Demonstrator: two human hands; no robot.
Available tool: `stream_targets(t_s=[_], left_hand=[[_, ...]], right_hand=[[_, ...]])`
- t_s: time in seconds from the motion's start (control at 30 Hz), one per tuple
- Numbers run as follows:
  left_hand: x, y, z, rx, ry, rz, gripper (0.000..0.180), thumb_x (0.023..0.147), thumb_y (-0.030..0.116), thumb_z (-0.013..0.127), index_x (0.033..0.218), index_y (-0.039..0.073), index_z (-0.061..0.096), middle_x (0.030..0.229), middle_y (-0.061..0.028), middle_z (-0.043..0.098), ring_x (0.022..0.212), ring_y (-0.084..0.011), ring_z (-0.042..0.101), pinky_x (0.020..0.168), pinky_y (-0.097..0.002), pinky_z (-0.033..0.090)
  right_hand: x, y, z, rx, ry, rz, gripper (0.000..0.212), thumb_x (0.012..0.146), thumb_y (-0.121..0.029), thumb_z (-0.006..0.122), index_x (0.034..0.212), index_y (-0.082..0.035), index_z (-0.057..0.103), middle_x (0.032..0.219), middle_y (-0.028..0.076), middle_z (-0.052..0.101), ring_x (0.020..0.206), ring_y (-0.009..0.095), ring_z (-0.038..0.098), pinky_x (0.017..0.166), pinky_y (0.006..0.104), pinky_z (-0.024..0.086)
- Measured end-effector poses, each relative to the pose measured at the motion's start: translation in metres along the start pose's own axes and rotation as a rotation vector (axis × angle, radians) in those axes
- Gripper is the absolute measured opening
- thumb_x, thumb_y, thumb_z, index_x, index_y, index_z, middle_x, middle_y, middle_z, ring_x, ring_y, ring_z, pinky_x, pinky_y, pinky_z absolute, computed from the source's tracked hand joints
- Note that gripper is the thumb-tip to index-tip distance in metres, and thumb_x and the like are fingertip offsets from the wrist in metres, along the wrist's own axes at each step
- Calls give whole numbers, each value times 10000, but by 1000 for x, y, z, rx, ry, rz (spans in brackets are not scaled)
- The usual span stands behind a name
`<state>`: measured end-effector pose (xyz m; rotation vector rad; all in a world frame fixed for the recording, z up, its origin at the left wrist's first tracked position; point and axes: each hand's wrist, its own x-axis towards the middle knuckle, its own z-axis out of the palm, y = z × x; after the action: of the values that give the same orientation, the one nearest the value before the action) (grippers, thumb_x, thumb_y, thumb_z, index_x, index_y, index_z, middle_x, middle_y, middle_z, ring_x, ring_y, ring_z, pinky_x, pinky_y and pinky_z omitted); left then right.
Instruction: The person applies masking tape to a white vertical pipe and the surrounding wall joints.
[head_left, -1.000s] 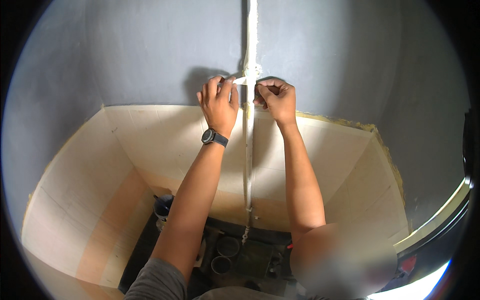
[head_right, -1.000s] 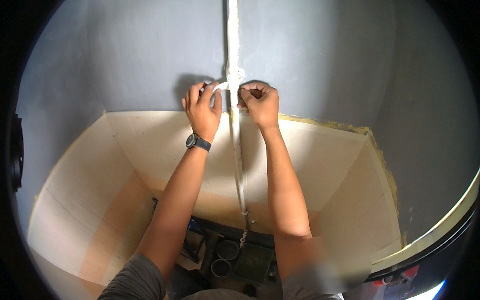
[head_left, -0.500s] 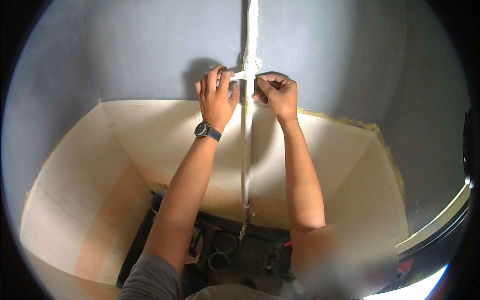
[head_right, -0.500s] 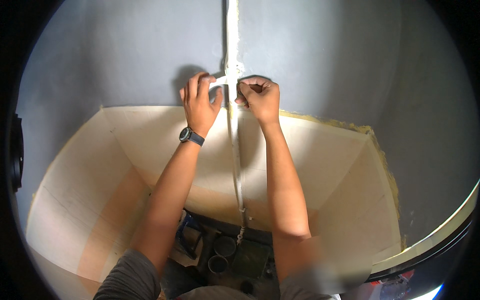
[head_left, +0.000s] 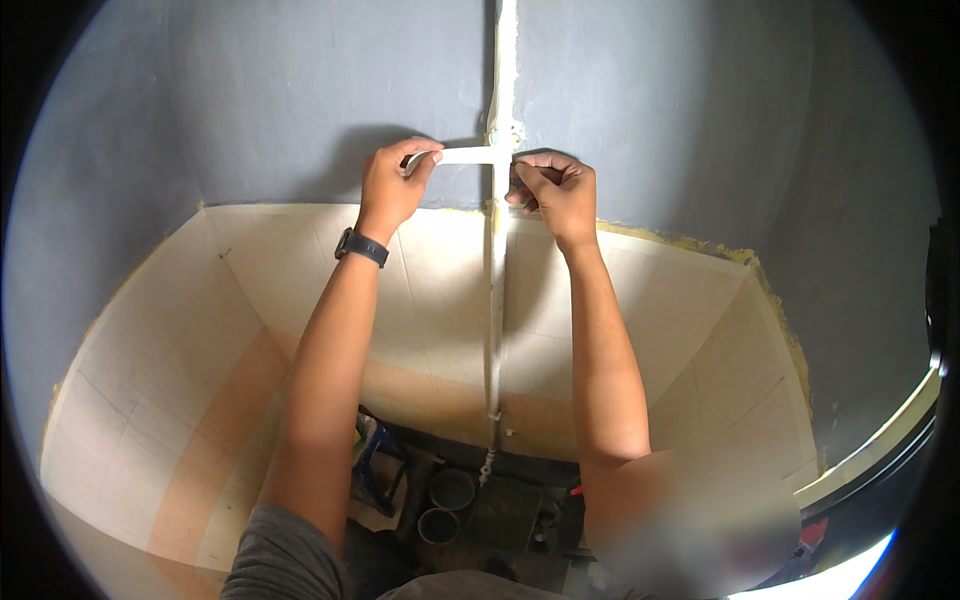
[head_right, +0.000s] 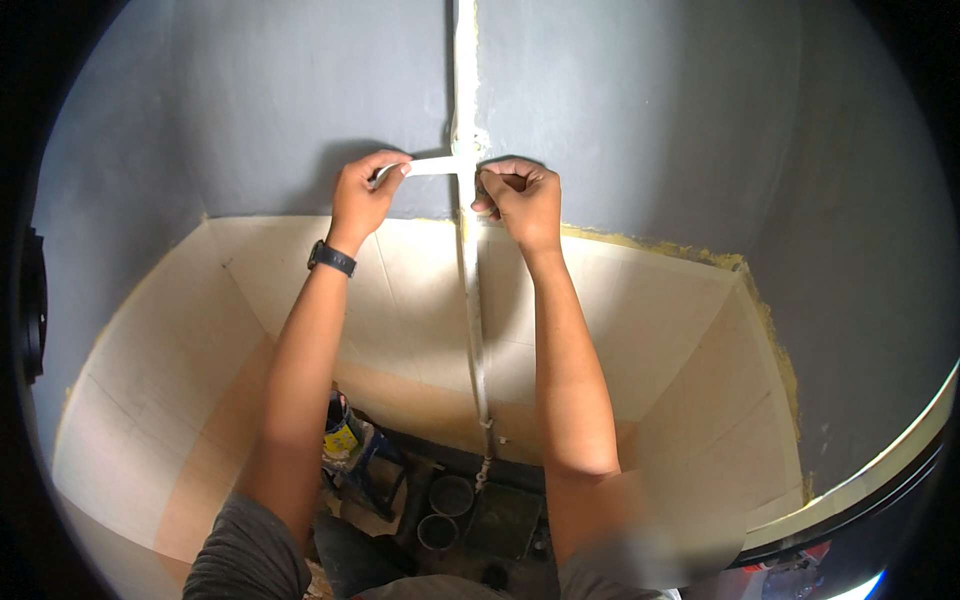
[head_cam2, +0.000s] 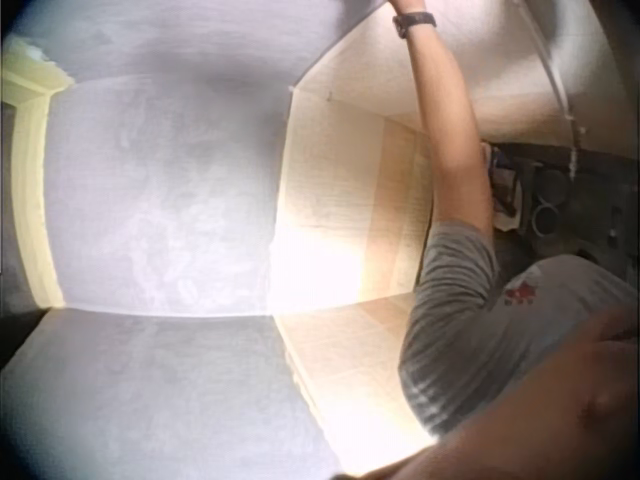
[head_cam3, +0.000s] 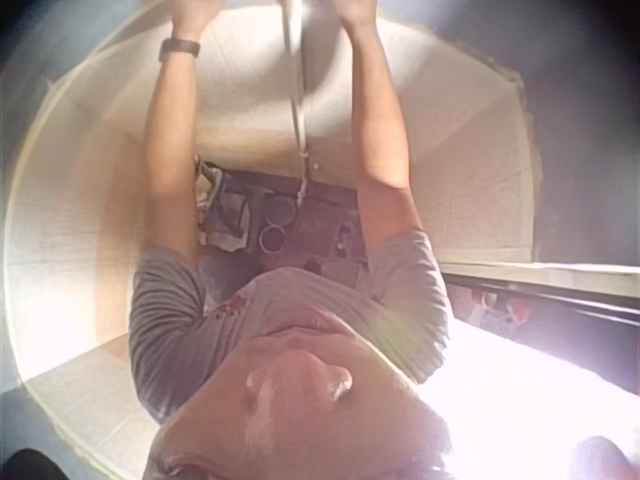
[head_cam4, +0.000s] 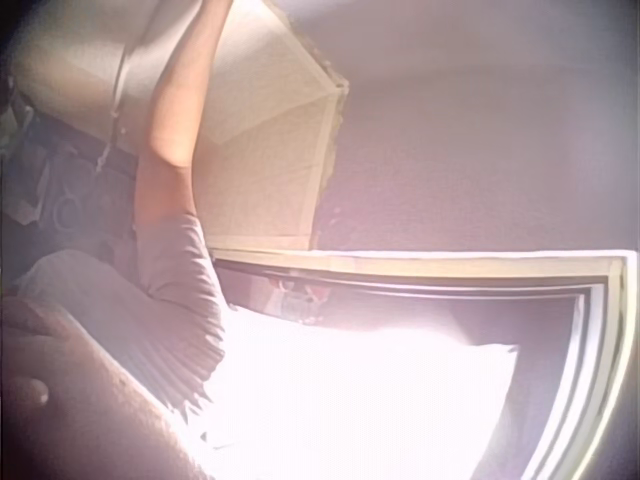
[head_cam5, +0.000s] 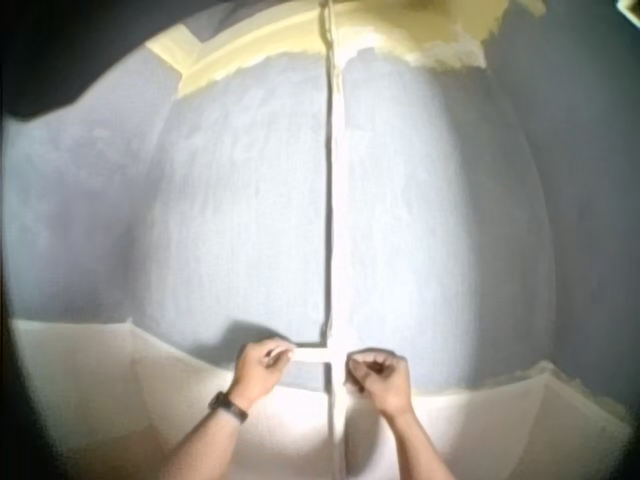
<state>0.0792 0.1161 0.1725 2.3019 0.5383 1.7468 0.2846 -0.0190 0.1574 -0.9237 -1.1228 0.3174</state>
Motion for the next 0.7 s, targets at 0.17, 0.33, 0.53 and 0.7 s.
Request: stream_targets(t_s=[0.17,0.33,0.53,0.7], left_hand=[[5,3,10,24,16,-39,106,961,109,797,1041,40,814,965,-67,812,730,-134,650,670,-299,521],[-7,15,17,-28,142,71,230,908,5,750,1126,50,692,1121,-157,778,961,-360,754,877,-419,592],[-32,41,26,425,255,218,474,794,128,865,1218,173,659,1525,-106,483,1328,-338,523,1081,-529,378],[-46,32,37,633,352,379,423,826,248,887,1204,228,699,1361,-49,557,1214,-300,471,1015,-494,307]], right_hand=[[2,2,-2,32,-24,5,106,984,-49,715,993,42,769,873,106,797,666,160,767,533,264,536],[0,3,-2,32,-28,12,108,984,-52,715,1003,37,773,878,97,798,672,154,769,536,262,536],[-1,2,-6,-22,3,7,115,989,-67,712,1005,25,780,867,86,796,688,147,775,537,253,531],[0,3,-2,21,-28,2,117,986,-68,715,1004,26,783,876,88,801,687,150,778,534,252,533]])
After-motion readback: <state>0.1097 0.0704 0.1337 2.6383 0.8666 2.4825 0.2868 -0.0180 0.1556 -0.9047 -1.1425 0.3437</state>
